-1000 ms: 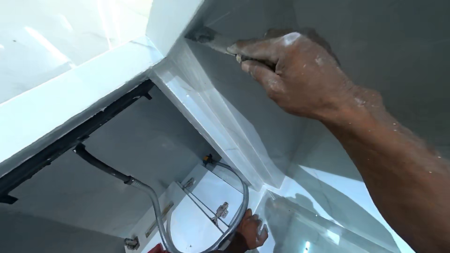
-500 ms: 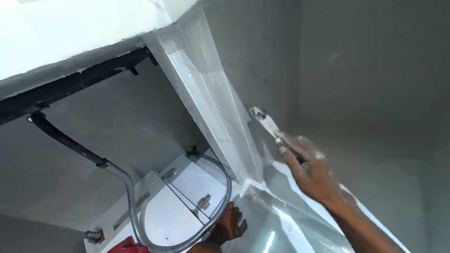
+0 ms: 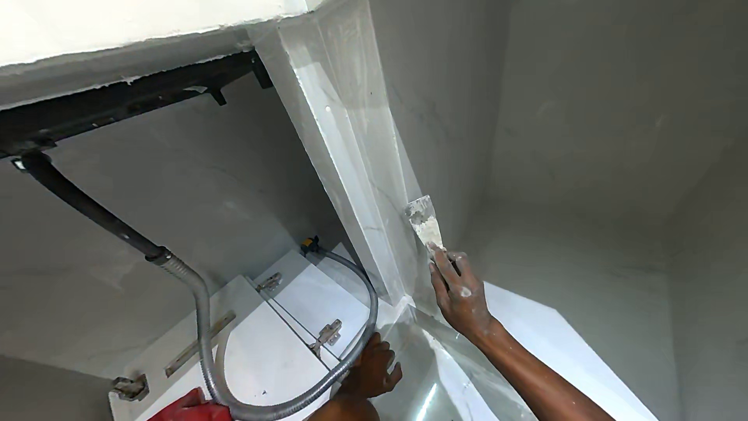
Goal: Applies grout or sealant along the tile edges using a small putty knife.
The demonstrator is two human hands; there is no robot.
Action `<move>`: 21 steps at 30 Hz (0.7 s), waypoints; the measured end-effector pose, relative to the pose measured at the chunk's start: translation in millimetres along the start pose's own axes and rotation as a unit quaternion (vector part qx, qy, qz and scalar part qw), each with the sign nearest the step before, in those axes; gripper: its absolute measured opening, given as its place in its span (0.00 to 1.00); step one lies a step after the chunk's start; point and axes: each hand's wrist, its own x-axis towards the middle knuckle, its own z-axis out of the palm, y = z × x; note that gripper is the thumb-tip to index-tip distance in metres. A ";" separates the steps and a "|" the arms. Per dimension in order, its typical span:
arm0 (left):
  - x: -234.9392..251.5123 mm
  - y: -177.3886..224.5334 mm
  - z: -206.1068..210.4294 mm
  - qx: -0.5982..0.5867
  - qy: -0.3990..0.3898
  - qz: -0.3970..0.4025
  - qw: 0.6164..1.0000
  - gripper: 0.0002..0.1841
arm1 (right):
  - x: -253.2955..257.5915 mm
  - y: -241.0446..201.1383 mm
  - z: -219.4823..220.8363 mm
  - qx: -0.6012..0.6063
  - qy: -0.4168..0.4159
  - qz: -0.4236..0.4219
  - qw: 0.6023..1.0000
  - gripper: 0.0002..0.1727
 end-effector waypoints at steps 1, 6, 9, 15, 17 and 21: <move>0.5 -0.3 0.7 -0.001 -0.004 0.000 1.000 0.26 | 7.8 -5.1 -1.0 -0.007 0.006 -0.003 1.000 0.20; 0.8 -3.2 5.3 -0.004 0.002 0.005 1.000 0.26 | 55.3 -35.8 -14.4 -0.032 0.024 0.001 0.999 0.24; -0.4 -2.3 3.8 -0.003 0.007 0.006 1.000 0.25 | 35.6 -24.0 -8.9 -0.024 0.015 0.010 1.000 0.24; 1.1 -5.7 7.6 -0.003 0.029 0.033 0.999 0.25 | 14.5 -6.9 -1.8 0.022 0.012 -0.006 1.000 0.19; 0.2 -4.0 6.0 -0.004 0.020 0.020 1.000 0.25 | 38.5 -17.3 -9.2 0.028 0.012 -0.005 1.000 0.21; -0.9 -1.2 2.5 0.000 -0.003 0.006 1.000 0.26 | 38.4 -22.9 -19.8 0.034 -0.015 0.017 0.999 0.22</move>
